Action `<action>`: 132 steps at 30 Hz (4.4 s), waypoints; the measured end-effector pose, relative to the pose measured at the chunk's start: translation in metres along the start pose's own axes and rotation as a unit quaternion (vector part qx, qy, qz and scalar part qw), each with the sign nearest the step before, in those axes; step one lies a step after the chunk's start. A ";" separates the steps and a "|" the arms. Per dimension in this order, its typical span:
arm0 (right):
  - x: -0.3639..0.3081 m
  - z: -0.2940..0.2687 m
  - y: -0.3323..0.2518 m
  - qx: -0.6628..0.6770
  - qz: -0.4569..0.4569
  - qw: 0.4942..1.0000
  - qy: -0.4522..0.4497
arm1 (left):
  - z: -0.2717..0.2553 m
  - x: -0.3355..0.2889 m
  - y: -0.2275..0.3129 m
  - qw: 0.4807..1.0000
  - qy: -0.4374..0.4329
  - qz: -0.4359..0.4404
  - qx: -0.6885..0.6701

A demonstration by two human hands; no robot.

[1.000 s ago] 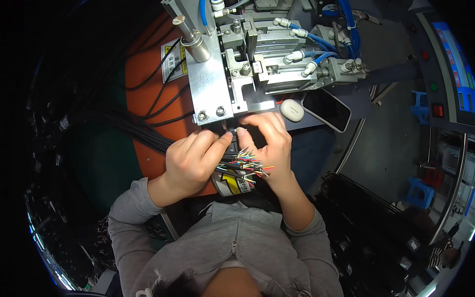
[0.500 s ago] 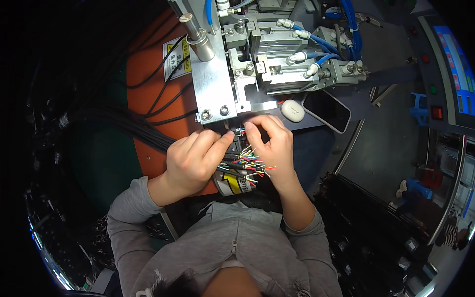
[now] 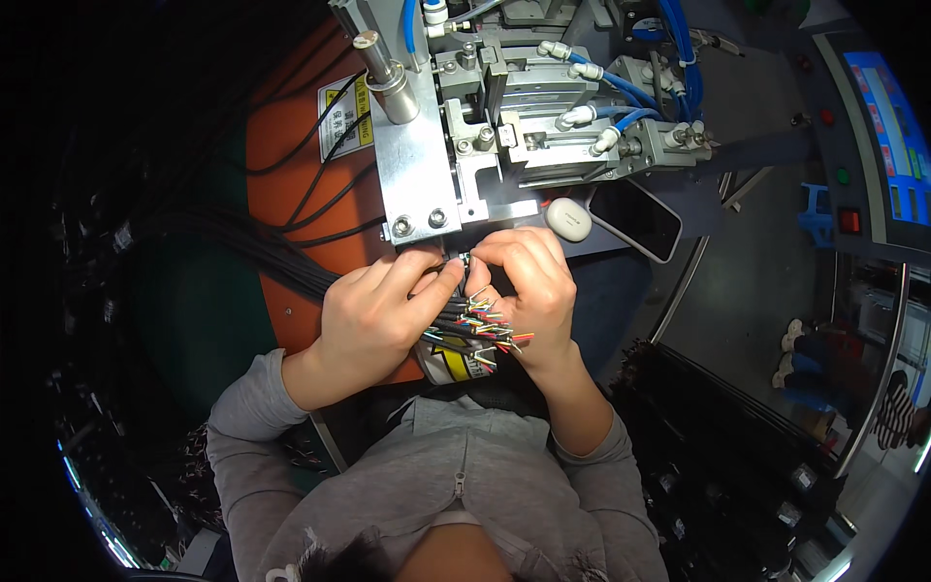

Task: The person inserts multiple small colored wires into a terminal block on a machine. They repeatedly pull bundles of black cables from a nearby pile, separate individual wires, and insert them into the block one by one.

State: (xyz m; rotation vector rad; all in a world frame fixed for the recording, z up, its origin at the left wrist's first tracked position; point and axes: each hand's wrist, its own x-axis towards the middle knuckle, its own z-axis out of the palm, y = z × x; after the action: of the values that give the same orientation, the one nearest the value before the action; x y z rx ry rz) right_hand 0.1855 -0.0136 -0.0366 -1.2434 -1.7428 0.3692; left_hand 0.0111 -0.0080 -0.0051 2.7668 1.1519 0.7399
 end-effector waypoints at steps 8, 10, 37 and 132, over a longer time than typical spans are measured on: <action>-0.003 0.003 0.003 0.044 0.117 0.992 -0.018 | -0.009 0.000 0.001 0.999 -0.032 -0.014 0.028; -0.004 0.003 0.005 0.073 0.160 0.984 -0.030 | -0.010 -0.002 0.003 0.998 -0.044 -0.027 0.031; 0.003 0.000 -0.015 0.352 0.056 0.932 0.068 | -0.010 0.004 -0.008 0.987 0.111 0.057 -0.101; -0.002 -0.008 -0.003 0.424 0.008 0.904 -0.059 | -0.009 0.001 -0.005 0.994 0.016 -0.007 -0.110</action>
State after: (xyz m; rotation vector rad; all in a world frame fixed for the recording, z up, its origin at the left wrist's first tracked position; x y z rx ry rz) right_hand 0.1906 -0.0187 -0.0308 -0.5969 -1.3981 1.0932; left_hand 0.0042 -0.0046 0.0023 2.5731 1.0239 0.8555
